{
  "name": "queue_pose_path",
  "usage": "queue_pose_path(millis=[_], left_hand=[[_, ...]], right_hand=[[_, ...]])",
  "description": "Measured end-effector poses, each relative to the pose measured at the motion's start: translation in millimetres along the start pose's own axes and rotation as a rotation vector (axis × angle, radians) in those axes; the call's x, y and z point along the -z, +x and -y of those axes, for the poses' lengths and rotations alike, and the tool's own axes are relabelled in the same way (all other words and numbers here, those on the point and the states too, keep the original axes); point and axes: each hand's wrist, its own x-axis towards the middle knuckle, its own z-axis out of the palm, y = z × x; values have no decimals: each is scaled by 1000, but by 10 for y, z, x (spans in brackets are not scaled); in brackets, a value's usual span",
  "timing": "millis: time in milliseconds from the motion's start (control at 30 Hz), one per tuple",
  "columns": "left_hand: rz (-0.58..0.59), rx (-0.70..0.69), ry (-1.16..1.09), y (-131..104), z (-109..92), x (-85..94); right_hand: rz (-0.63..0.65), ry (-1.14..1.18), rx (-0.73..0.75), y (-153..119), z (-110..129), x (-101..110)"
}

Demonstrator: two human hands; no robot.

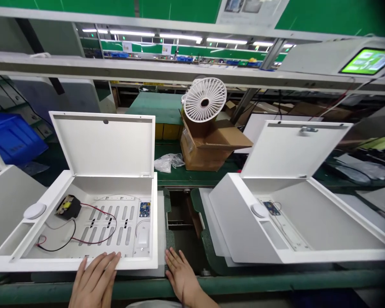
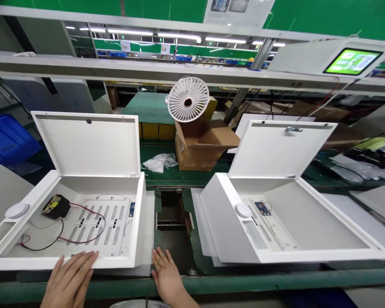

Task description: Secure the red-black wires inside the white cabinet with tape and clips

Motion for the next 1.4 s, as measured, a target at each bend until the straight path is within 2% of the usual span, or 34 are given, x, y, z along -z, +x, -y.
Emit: queue_pose_path(millis=[67, 200, 333, 533, 733, 1100, 1400], left_hand=[[-1, -60, 12, 71, 40, 59], [-15, -43, 17, 134, 227, 197], [22, -39, -18, 143, 330, 249], [7, -15, -63, 208, 122, 166], [-44, 8, -83, 315, -87, 138], [-151, -62, -81, 319, -162, -36], [-193, 60, -196, 384, -324, -26]], right_hand=[[-24, -37, -32, -79, -121, -75], [-145, -133, -134, -231, -271, -211], [-240, -206, -223, -372, -252, -152], [-263, -271, -366, -483, -156, 59], [-283, -322, -389, -536, -205, 93], [-320, -349, -417, -620, -188, 221], [-315, -466, -390, -638, -343, 163]])
